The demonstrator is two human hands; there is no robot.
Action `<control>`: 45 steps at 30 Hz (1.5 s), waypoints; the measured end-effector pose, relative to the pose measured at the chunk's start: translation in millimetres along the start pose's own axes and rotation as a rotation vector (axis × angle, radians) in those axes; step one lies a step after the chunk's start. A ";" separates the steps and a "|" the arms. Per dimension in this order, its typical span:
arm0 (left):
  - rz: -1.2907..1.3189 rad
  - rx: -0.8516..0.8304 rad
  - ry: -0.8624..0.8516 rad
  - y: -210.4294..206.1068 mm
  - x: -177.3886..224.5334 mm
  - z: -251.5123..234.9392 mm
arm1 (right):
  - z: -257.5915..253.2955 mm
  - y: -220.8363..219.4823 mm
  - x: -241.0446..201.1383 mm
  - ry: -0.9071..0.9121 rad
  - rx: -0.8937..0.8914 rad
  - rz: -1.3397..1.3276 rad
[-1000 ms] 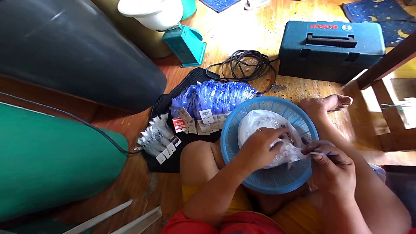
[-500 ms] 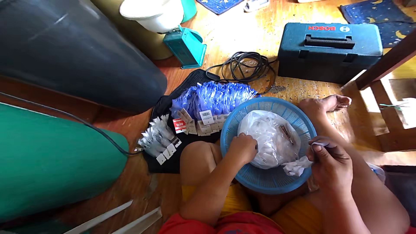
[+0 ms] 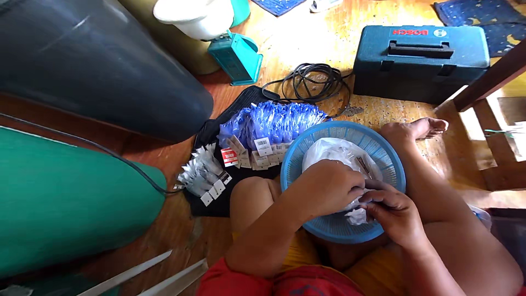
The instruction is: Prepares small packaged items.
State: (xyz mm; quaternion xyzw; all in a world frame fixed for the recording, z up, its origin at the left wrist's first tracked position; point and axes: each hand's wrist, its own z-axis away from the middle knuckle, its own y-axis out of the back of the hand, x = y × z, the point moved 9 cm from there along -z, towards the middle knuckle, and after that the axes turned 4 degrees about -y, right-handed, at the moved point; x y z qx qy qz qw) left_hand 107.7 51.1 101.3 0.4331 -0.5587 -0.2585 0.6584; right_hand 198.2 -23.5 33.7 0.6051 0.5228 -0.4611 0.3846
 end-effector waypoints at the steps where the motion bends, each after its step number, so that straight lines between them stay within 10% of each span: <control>1: 0.000 0.064 -0.010 1.9 0.5 -0.4 | -0.2 1.9 -0.4 0.010 0.014 0.005; 6: 0.032 0.348 0.049 6.0 -22.2 1.0 | 1.8 25.6 -9.0 0.051 0.118 0.073; 11: 0.140 -0.400 0.504 -80.2 -79.8 2.2 | 6.8 53.8 -10.5 0.030 0.249 0.071; 17: 0.360 -0.471 0.586 -136.1 -97.2 19.7 | 8.1 55.9 -9.2 0.027 0.271 0.044; 29: 1.242 0.416 0.855 -143.6 -125.5 32.6 | 7.1 53.1 -0.9 0.003 0.263 0.004; 37: 0.451 -0.016 0.568 -117.5 -100.0 18.1 | 7.6 54.6 -2.5 0.001 0.284 -0.003; 45: -0.022 -0.037 0.239 -146.3 -83.9 -6.1 | 6.7 54.1 -1.2 0.000 0.287 -0.003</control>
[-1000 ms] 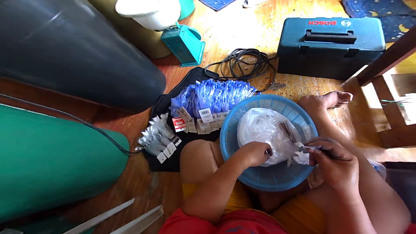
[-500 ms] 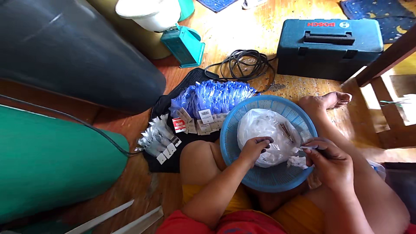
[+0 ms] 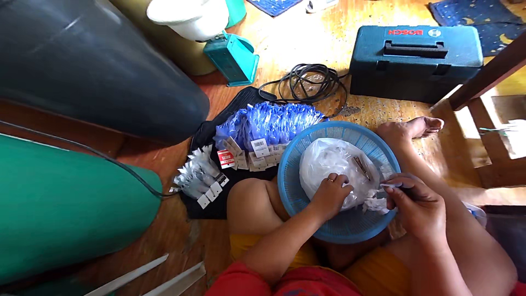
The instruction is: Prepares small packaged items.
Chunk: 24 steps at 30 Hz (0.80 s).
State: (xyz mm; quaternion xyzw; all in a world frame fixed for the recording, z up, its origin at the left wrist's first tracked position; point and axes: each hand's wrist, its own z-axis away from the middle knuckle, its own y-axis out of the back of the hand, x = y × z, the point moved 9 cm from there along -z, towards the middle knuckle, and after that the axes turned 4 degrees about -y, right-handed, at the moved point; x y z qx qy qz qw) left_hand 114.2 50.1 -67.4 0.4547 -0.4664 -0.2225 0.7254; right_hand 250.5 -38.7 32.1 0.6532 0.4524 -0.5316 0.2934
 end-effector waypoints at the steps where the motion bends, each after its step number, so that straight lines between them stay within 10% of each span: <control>1: 0.013 0.028 0.006 3.1 -1.2 -1.6 | 0.3 0.8 0.0 -0.001 0.006 0.002; 10: 0.424 0.428 0.017 83.9 -3.2 18.7 | -0.2 -2.6 -0.3 0.001 0.001 0.006; 20: 0.391 0.222 0.288 77.3 -38.6 28.1 | 0.8 -1.5 1.9 -0.021 0.017 0.022; 24: 0.284 -0.011 0.124 58.5 -21.0 20.4 | 0.2 -0.6 3.5 -0.022 0.018 0.012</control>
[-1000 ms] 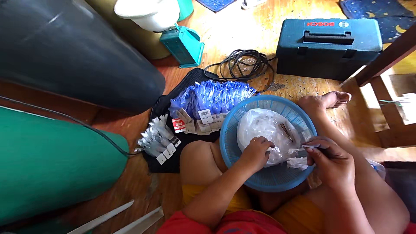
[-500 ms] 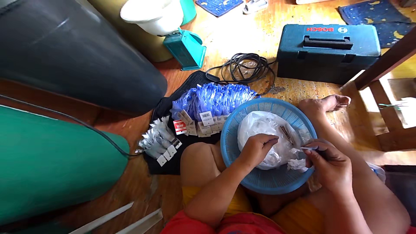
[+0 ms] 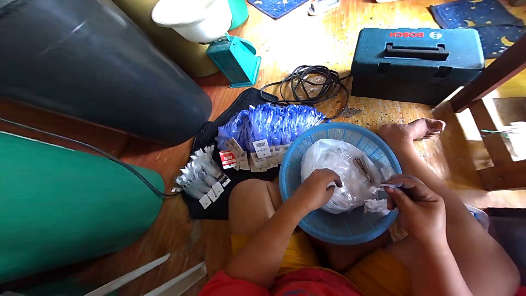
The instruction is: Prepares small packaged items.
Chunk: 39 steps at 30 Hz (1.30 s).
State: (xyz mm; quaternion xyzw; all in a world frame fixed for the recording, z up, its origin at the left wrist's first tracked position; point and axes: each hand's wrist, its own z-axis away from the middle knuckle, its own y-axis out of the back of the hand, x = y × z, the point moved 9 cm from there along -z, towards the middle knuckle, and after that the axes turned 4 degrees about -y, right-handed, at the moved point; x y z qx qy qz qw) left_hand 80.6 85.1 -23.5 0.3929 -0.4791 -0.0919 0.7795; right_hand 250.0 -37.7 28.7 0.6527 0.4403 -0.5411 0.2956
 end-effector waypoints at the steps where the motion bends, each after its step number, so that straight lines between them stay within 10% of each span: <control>1: -0.063 -0.067 -0.053 -10.1 4.0 -1.5 | -0.3 0.3 0.0 -0.001 -0.001 -0.002; 7: -0.257 -0.174 -0.181 -56.3 6.7 -9.3 | -0.8 0.6 1.2 0.000 -0.002 -0.008; 15: 0.355 0.405 -0.305 12.0 32.0 5.9 | -1.3 -1.6 1.0 -0.004 -0.020 -0.011; 23: 0.955 0.303 0.113 6.3 28.4 2.9 | 0.6 -11.5 -0.1 -0.001 -0.062 -0.025; 33: 0.726 0.210 0.016 -9.6 41.9 3.0 | 4.8 -27.3 -2.3 0.046 -0.187 -0.067; 39: 0.474 0.423 -0.188 13.9 57.3 10.1 | 6.9 -36.7 8.7 -0.013 -0.209 -0.056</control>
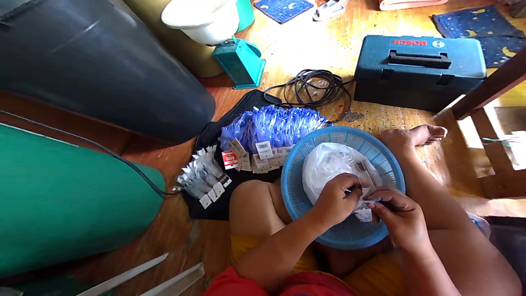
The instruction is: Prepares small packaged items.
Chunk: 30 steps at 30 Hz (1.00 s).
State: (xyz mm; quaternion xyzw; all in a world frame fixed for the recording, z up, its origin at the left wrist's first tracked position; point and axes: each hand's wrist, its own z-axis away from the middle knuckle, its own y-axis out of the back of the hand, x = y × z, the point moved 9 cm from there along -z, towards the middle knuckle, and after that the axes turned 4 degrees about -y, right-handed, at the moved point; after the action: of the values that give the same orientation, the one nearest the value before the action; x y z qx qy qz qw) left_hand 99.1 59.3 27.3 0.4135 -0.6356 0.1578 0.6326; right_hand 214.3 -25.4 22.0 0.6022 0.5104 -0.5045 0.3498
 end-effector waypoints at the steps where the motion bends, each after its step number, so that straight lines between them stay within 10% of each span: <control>1: -0.007 0.034 -0.026 3.3 3.1 -0.5 | -0.2 -1.0 0.9 -0.008 -0.001 0.005; 30: 0.080 0.199 -0.122 20.3 24.2 -0.9 | 0.2 -5.1 12.9 -0.105 0.110 0.092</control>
State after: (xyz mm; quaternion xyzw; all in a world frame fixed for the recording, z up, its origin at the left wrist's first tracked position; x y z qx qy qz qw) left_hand 88.4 64.4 56.6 0.4572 -0.6701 0.2197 0.5419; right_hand 208.9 -21.0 10.0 0.6159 0.4347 -0.5461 0.3654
